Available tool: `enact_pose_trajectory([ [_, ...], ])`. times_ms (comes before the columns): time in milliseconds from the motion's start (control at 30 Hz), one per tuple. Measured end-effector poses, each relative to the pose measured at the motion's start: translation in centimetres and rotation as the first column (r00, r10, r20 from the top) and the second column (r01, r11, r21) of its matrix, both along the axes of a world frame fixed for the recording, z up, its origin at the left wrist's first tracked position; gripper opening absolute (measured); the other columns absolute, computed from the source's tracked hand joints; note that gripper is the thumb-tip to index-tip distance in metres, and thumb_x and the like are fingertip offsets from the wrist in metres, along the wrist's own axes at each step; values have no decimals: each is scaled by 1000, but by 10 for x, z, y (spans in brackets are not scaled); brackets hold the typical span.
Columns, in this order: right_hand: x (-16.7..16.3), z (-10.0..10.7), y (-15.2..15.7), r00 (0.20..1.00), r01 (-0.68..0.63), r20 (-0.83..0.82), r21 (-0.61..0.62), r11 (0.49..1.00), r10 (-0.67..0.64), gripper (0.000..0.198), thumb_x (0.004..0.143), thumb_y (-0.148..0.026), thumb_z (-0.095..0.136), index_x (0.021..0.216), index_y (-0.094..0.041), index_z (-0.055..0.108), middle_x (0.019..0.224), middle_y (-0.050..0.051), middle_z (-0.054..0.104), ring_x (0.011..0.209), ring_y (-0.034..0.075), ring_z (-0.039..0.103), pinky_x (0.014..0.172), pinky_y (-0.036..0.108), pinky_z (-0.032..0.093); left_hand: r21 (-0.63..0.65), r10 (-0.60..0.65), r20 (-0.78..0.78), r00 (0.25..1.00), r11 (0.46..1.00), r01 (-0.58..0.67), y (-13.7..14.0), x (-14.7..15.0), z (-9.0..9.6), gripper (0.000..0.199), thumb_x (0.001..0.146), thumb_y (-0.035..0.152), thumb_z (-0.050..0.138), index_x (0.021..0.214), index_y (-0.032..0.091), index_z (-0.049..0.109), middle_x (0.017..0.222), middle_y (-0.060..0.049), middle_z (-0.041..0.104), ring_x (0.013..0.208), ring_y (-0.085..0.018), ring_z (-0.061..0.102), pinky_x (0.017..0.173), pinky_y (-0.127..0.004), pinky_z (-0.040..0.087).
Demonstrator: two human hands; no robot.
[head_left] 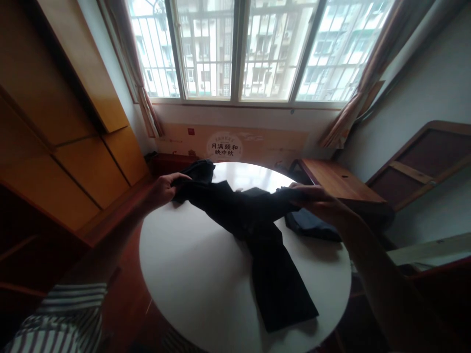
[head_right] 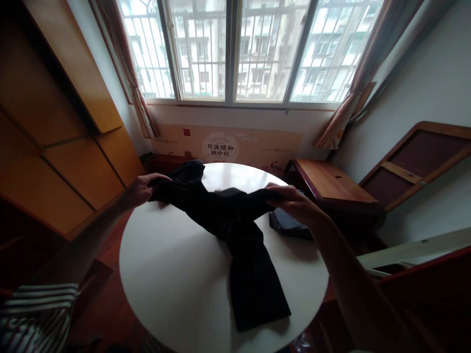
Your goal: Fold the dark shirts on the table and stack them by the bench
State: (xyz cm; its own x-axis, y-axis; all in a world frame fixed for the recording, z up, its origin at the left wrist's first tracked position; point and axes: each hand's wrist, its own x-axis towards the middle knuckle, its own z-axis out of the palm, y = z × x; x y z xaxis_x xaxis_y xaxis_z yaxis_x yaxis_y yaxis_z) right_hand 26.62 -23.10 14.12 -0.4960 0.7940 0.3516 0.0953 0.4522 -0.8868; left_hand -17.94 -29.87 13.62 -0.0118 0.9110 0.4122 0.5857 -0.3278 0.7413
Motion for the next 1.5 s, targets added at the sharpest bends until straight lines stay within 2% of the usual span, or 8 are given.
enact_pose_trajectory([
  [200, -20, -3, 19, 872, 309, -388, -35, 950, -298, 25, 70, -38, 73, 90, -23, 70, 83, 1, 68, 66, 14, 60, 53, 23, 46, 41, -50, 578, 815, 999, 32, 17, 6, 14, 44, 72, 46, 76, 102, 14, 70, 75, -4, 68, 61, -14, 63, 52, -19, 49],
  [500, 20, -34, 6, 974, 166, 138, 109, 980, -180, 31, 80, -47, 69, 100, -23, 70, 87, 2, 72, 79, 19, 66, 71, 29, 53, -438, -328, 88, 941, 835, 332, 7, -54, -4, 38, 65, 40, 82, 96, 19, 78, 95, -9, 75, 88, -29, 69, 79, -34, 57],
  [633, 3, -13, 60, 915, 263, 178, 416, 871, -362, 27, 90, -42, 55, 100, -21, 69, 100, 8, 71, 97, 24, 64, 91, 39, 50, -110, -22, -206, 978, 994, -1, 63, -40, 7, 30, 82, 34, 65, 106, 18, 73, 102, -8, 73, 96, -26, 67, 91, -36, 52],
  [800, -42, 0, 119, 674, 414, 281, 623, 664, -684, 39, 90, -28, 48, 123, -13, 61, 120, 19, 62, 114, 33, 58, 98, 48, 44, 213, 457, -517, 724, 888, -408, 122, 22, 9, 35, 88, 16, 53, 122, 15, 63, 122, -18, 63, 117, -32, 57, 100, -46, 44],
  [967, -63, -44, 55, 648, -10, 675, 471, 882, -353, 40, 95, -42, 47, 118, -15, 65, 111, 16, 68, 100, 27, 65, 89, 35, 49, 11, 41, -647, 761, 999, -44, 88, 75, -55, 28, 95, 22, 45, 111, 22, 68, 113, -9, 69, 101, -23, 66, 88, -31, 50],
  [1067, -59, -75, -6, 444, -98, 886, 194, 976, -131, 59, 94, -59, 43, 116, -8, 64, 112, 21, 68, 101, 31, 66, 87, 37, 49, -115, -106, -619, 778, 992, 44, 55, 88, -98, 32, 96, 27, 45, 122, 24, 64, 98, -6, 73, 88, -22, 70, 77, -28, 51],
  [1200, -52, -89, -58, 273, -60, 959, 93, 994, -73, 66, 90, -52, 56, 131, 0, 51, 121, 27, 64, 111, 37, 62, 90, 40, 46, -213, -187, -366, 912, 970, 114, 44, 95, -124, 34, 98, 33, 41, 123, 22, 61, 69, -1, 68, 61, -17, 67, 62, -24, 48],
  [1500, -87, -68, -83, 423, -12, 861, 317, 949, -282, 27, 97, -38, 48, 105, -16, 61, 106, 15, 70, 98, 27, 65, 80, 32, 45, -662, 72, 207, 976, 744, 86, 80, 119, -127, 55, 89, 64, 49, 78, 12, 62, 61, -8, 67, 42, -16, 61, 42, -23, 40],
])
